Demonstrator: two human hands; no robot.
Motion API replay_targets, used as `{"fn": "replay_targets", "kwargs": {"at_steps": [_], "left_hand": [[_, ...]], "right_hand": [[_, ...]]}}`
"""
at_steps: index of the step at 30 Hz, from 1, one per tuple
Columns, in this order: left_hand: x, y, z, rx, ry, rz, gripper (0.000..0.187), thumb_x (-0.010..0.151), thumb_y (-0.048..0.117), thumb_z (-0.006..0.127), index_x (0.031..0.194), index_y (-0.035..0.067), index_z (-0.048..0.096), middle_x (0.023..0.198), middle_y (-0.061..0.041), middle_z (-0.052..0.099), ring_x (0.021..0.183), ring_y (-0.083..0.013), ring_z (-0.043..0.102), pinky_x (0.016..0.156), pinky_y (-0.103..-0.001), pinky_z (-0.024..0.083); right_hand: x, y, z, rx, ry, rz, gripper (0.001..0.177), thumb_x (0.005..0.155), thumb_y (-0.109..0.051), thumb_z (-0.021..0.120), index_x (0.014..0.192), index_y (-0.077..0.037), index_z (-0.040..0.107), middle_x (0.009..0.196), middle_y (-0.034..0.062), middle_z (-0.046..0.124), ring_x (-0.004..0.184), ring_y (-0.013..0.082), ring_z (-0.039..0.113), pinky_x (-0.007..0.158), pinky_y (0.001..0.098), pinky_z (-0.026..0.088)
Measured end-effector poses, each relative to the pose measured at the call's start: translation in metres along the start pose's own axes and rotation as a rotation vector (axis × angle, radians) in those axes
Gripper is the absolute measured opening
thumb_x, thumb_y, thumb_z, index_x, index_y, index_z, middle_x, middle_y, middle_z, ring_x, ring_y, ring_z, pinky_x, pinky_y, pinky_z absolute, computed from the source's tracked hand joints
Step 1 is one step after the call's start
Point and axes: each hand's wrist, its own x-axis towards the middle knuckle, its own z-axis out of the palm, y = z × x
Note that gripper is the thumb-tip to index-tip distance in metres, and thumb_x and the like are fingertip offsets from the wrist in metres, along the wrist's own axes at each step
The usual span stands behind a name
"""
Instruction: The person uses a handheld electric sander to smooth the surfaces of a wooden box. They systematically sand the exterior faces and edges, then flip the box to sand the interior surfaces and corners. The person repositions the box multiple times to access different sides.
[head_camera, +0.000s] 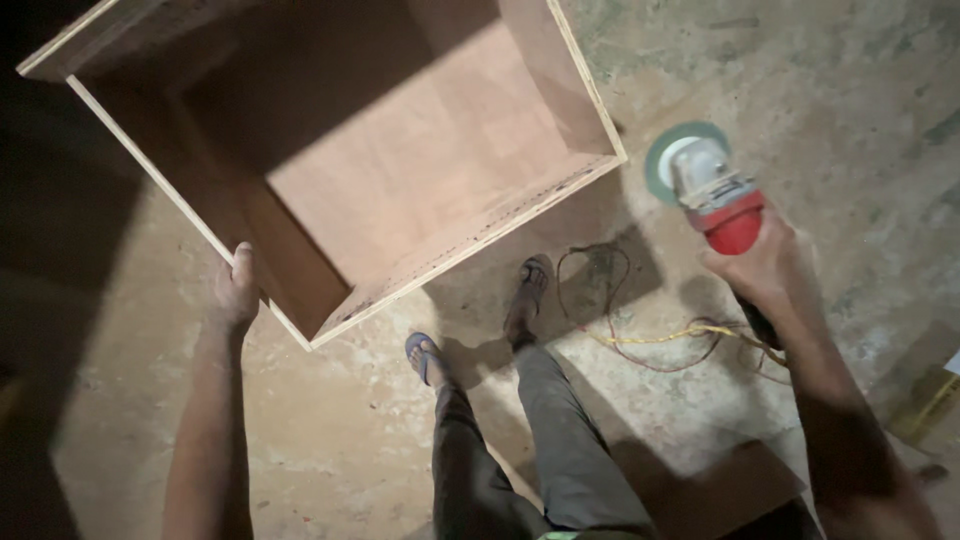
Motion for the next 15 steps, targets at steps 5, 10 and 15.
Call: {"fn": "replay_targets", "kwargs": {"at_steps": [5, 10, 15], "left_hand": [[-0.010, 0.013, -0.005, 0.132, 0.094, 0.065, 0.063, 0.110, 0.042, 0.048, 0.142, -0.012, 0.050, 0.136, -0.039, 0.055, 0.129, -0.0500, 0.051, 0.109, -0.051, 0.037], [-0.075, 0.028, 0.037, 0.442, -0.036, -0.117, 0.063, 0.105, 0.045, 0.046, 0.137, -0.008, 0.058, 0.138, -0.035, 0.059, 0.130, -0.0452, 0.056, 0.115, -0.049, 0.040], [-0.110, 0.003, 0.116, -0.369, 0.018, -0.120, 0.056, 0.110, 0.039, 0.040, 0.114, -0.015, 0.057, 0.094, -0.023, 0.061, 0.088, -0.0358, 0.060, 0.081, -0.049, 0.049]], "right_hand": [[-0.019, 0.042, 0.049, 0.255, 0.133, -0.070, 0.068, 0.068, -0.029, 0.090, 0.124, 0.002, 0.065, 0.110, 0.0221, 0.073, 0.099, 0.0321, 0.072, 0.085, 0.0443, 0.056], [-0.056, 0.036, 0.096, 0.652, 0.082, -0.071, 0.053, 0.072, -0.018, 0.088, 0.118, 0.001, 0.067, 0.104, 0.0129, 0.073, 0.090, 0.0225, 0.070, 0.079, 0.0398, 0.057], [-0.039, 0.008, 0.122, 1.342, -0.041, 0.148, 0.041, 0.074, -0.003, 0.078, 0.111, -0.004, 0.060, 0.087, 0.0079, 0.067, 0.069, 0.0185, 0.069, 0.062, 0.0339, 0.058]]}}
